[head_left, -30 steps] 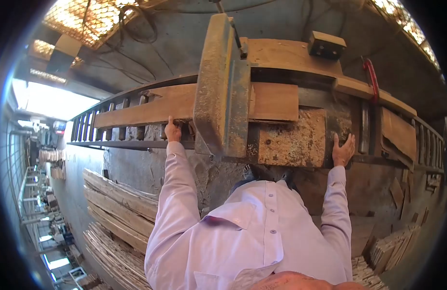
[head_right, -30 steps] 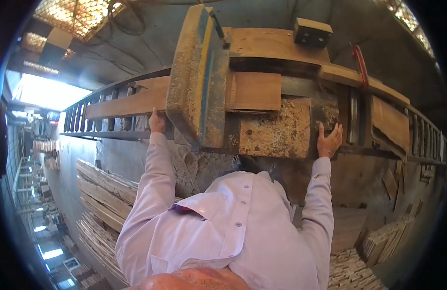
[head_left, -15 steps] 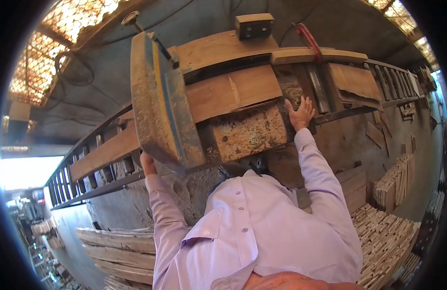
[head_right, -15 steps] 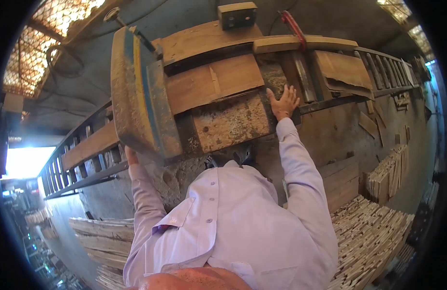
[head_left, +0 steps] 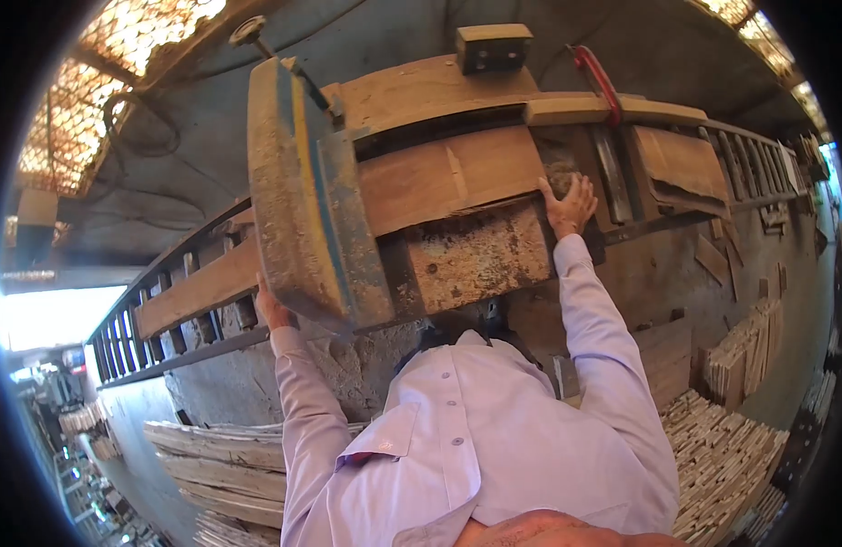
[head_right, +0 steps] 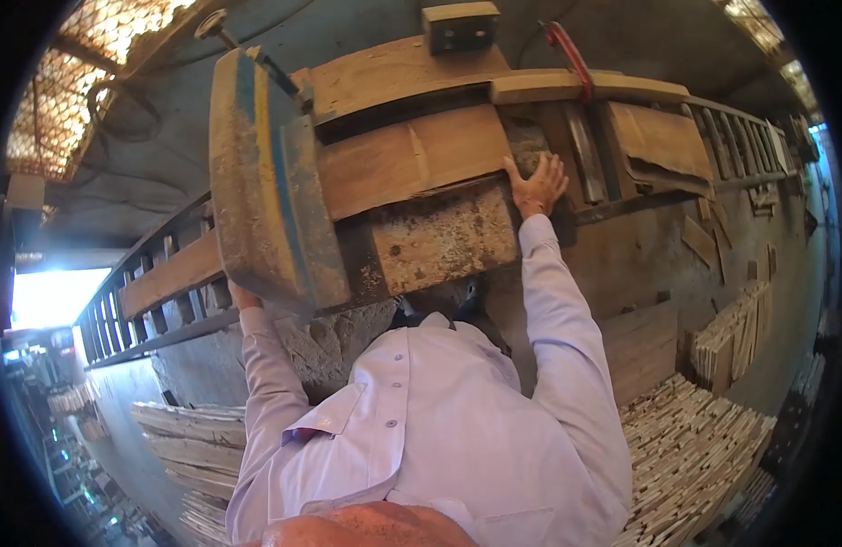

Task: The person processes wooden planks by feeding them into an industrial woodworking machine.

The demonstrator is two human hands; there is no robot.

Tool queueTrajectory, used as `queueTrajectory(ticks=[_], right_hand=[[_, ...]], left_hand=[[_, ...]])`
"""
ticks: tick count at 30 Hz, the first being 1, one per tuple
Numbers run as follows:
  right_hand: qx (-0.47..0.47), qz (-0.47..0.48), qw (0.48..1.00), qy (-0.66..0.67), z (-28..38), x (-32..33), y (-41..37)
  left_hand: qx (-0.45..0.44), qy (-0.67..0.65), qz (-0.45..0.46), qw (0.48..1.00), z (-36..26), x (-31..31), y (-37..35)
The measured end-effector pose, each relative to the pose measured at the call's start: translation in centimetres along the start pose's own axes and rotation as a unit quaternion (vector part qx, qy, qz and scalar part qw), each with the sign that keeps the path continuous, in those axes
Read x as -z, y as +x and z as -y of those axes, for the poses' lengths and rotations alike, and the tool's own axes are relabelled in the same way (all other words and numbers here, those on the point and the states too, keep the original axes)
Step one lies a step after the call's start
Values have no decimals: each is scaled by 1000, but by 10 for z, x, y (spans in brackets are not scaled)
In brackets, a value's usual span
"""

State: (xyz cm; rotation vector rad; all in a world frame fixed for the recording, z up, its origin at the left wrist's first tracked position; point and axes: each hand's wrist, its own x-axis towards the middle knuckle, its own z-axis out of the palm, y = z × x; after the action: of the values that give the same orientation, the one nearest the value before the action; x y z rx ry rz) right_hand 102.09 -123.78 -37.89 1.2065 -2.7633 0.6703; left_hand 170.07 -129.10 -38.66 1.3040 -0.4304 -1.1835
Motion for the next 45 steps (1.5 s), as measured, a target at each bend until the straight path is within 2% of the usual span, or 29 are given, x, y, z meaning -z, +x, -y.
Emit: queueTrajectory(ticks=[3, 5, 6, 8, 10, 16, 22, 26, 29, 32, 33, 37, 40, 45], right_hand=[[26, -17, 999, -29, 3, 1, 3], [36, -11, 999, -19, 7, 6, 4], [45, -27, 998, -21, 7, 3, 4], [24, -14, 999, -30, -2, -11, 6], [7, 5, 1000, -16, -1, -9, 6], [-13, 20, 1000, -2, -2, -11, 4], [-12, 25, 1000, 6, -2, -6, 4], [-16, 23, 1000, 11, -1, -5, 3], [-15, 23, 1000, 12, -1, -5, 3], [-17, 27, 999, 11, 0, -5, 4], [-17, 28, 999, 15, 1, -3, 2], [-8, 21, 1000, 7, -1, -6, 4], [-5, 17, 1000, 10, -4, -9, 5], [0, 9, 1000, 16, -2, -10, 4]], left_hand=[[-101, 166, 4, 981, 10, 23, 11], [-151, 324, 19, 934, 22, 48, 32], [-144, 325, 13, 935, 25, 54, 34], [-59, 110, -34, 992, 2, 28, 11], [27, -8, -79, 996, -11, 19, 3], [-77, 85, -128, 985, -20, 2, -11], [-79, 60, -121, 988, -15, 1, -10], [-91, 103, -149, 979, -17, -3, -14], [-88, 61, -129, 986, -10, 5, -5], [-90, 112, -151, 978, -16, -2, -13], [-65, 111, -133, 983, -17, 0, -14], [-53, 50, -112, 991, -12, 5, -8], [-79, 68, -124, 987, -2, 13, 1], [-113, 183, -160, 963, 8, 21, 15]])
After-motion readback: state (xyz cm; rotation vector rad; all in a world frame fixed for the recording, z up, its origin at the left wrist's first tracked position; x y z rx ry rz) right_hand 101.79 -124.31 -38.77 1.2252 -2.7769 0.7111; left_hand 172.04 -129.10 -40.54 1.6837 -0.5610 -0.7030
